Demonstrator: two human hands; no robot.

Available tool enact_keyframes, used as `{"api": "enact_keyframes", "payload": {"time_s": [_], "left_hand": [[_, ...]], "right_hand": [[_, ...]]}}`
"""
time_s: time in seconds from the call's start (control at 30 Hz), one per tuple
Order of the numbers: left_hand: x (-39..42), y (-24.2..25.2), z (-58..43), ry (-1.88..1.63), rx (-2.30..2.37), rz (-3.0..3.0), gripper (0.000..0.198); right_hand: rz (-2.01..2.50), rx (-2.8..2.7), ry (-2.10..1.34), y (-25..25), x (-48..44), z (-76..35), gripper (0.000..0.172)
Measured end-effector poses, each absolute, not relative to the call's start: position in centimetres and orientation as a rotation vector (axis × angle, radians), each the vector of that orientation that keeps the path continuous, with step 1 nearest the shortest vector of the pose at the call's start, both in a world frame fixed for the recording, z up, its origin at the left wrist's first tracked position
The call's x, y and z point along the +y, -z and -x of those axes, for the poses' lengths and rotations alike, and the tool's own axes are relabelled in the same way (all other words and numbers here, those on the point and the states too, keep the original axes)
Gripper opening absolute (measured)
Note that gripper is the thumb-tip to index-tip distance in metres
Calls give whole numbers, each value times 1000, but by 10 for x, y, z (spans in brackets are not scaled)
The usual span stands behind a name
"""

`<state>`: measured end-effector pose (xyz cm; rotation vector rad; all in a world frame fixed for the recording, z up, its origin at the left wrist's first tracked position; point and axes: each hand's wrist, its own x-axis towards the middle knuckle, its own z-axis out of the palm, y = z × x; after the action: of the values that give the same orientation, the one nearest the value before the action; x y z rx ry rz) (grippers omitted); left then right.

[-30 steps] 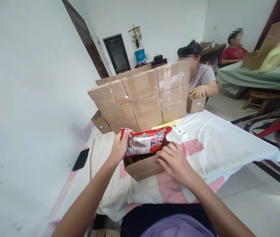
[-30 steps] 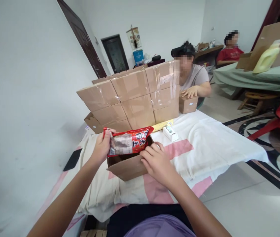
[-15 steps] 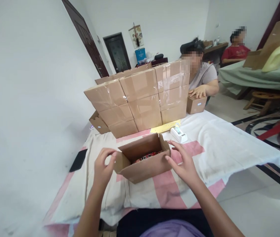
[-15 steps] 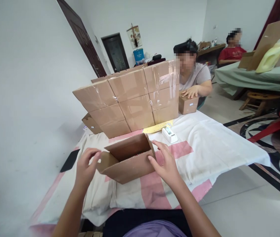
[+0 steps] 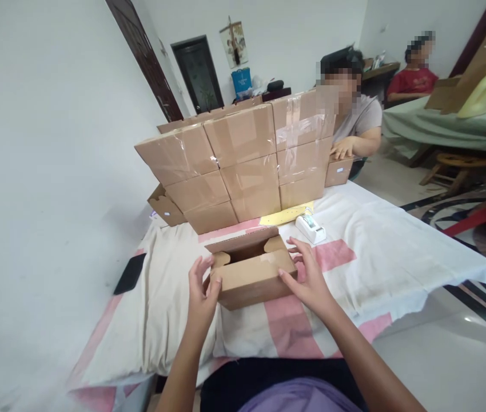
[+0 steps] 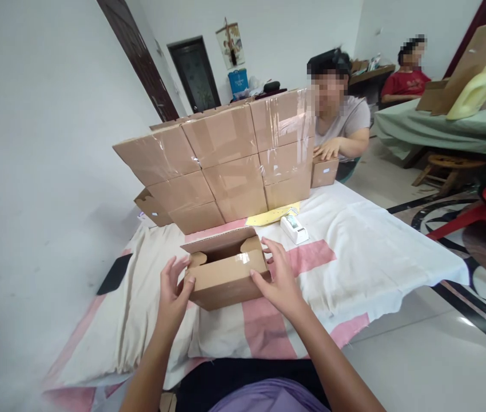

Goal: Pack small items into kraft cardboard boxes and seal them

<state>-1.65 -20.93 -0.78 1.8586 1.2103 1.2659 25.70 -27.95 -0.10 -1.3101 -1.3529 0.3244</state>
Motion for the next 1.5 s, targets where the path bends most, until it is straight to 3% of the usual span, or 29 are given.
{"api": "enact_keyframes", "payload": {"time_s": [0.1, 0.17, 0.33, 0.47, 0.57, 0.7, 1.07, 1.5], "left_hand": [[-194, -9, 13, -1160, 1221, -1956, 85], [-187, -22, 15, -1096, 1246, -2125, 90], [-191, -36, 15, -879, 1238, -2561, 49], [-206, -30, -3, -903, 1220, -2739, 39], [-215, -28, -24, -896, 1162, -2809, 48], [-221, -29, -41, -749, 1301, -2930, 57], [-223, -27, -47, -736, 1449, -2875, 54], [-224, -19, -47, -833, 1490, -2931, 53]], "right_hand": [[1331, -1438, -346, -9, -269, -259, 88], [1294, -1526, -328, -16, -263, -262, 90], [1257, -1652, -293, -26, -263, -266, 67], [1218, -1629, -369, -20, -265, -281, 41], [1252, -1296, -420, -7, -253, -314, 30], [1583, -904, -396, 10, -223, -374, 33], [2104, -812, -787, 8, -155, -426, 21], [2129, -682, -1108, -7, -157, -415, 20]]}}
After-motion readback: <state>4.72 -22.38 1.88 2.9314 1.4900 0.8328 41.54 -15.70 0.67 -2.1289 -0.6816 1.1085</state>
